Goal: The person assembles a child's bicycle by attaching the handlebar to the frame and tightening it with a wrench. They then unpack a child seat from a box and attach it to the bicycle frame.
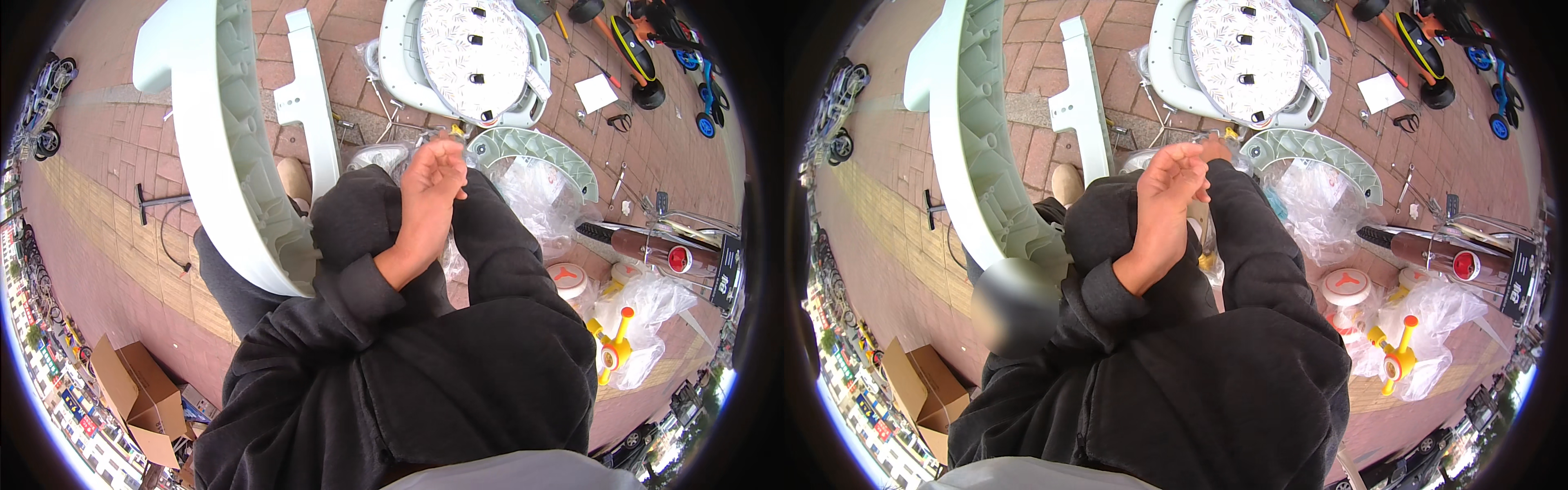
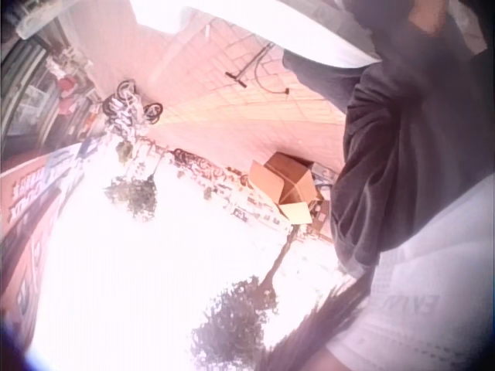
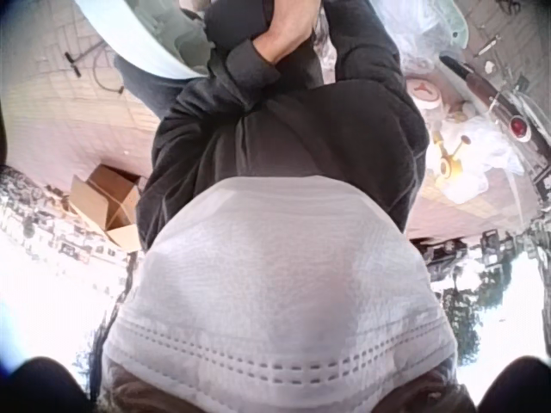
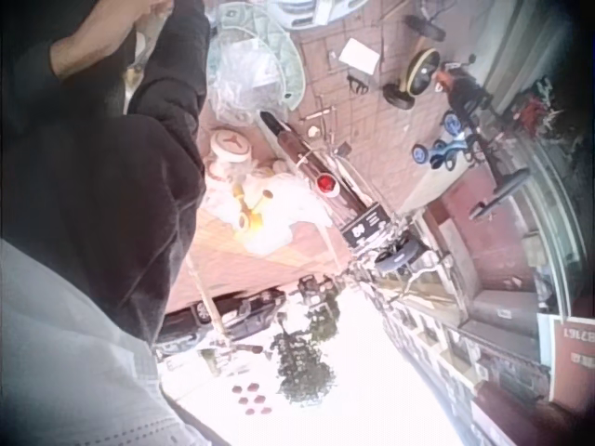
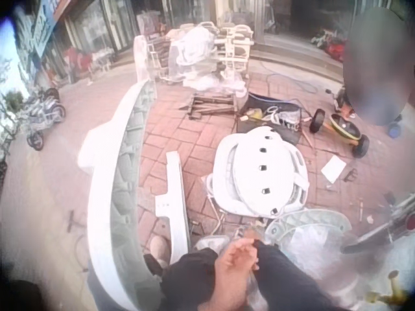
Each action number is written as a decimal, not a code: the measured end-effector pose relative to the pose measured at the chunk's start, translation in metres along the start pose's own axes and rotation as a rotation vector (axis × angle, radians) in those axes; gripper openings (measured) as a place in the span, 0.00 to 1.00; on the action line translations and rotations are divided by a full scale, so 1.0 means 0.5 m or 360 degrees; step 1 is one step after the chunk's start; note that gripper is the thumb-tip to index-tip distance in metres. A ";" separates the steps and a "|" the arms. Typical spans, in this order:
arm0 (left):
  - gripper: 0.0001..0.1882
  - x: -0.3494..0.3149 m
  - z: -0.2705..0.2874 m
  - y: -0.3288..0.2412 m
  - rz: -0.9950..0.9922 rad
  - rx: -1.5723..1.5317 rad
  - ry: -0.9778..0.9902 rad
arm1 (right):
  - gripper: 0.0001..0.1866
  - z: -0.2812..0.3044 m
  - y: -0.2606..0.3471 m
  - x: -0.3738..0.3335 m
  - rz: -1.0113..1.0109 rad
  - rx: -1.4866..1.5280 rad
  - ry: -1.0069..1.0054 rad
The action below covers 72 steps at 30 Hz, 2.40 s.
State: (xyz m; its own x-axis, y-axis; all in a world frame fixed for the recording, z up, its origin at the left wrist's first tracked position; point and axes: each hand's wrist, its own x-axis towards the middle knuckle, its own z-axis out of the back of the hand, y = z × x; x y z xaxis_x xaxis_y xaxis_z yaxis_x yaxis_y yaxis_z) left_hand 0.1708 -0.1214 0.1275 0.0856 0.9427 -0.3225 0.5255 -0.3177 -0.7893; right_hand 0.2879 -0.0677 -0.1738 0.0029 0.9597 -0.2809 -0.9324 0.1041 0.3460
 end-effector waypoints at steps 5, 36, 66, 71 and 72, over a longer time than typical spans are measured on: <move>0.09 -0.017 -0.014 0.010 0.0090 -0.0030 0.0165 | 0.08 -0.041 0.011 0.037 -0.0090 -0.0527 0.0010; 0.35 0.087 0.304 -0.403 -0.0309 0.0187 0.0100 | 0.30 0.550 0.367 -0.312 0.0531 0.3452 0.0335; 0.62 -0.042 0.428 -0.337 -0.0137 0.0475 0.0528 | 0.06 0.580 0.394 -0.075 0.0308 0.2977 0.0299; 0.60 -0.037 0.413 -0.286 0.0143 0.0311 0.0993 | 0.10 0.585 0.402 -0.075 0.0467 0.2950 0.0368; 0.59 -0.028 0.401 -0.270 0.0100 0.0243 0.1037 | 0.12 0.586 0.402 -0.073 0.0521 0.2889 0.0313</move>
State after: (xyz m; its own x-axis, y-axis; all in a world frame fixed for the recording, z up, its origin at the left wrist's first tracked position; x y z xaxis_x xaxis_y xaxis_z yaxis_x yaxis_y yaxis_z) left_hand -0.0710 -0.1119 0.1336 0.6307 0.7756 -0.0270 0.3812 -0.3399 -0.8598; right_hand 0.2061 -0.0056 0.1682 -0.2359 0.9703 -0.0540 0.5960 0.1883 0.7806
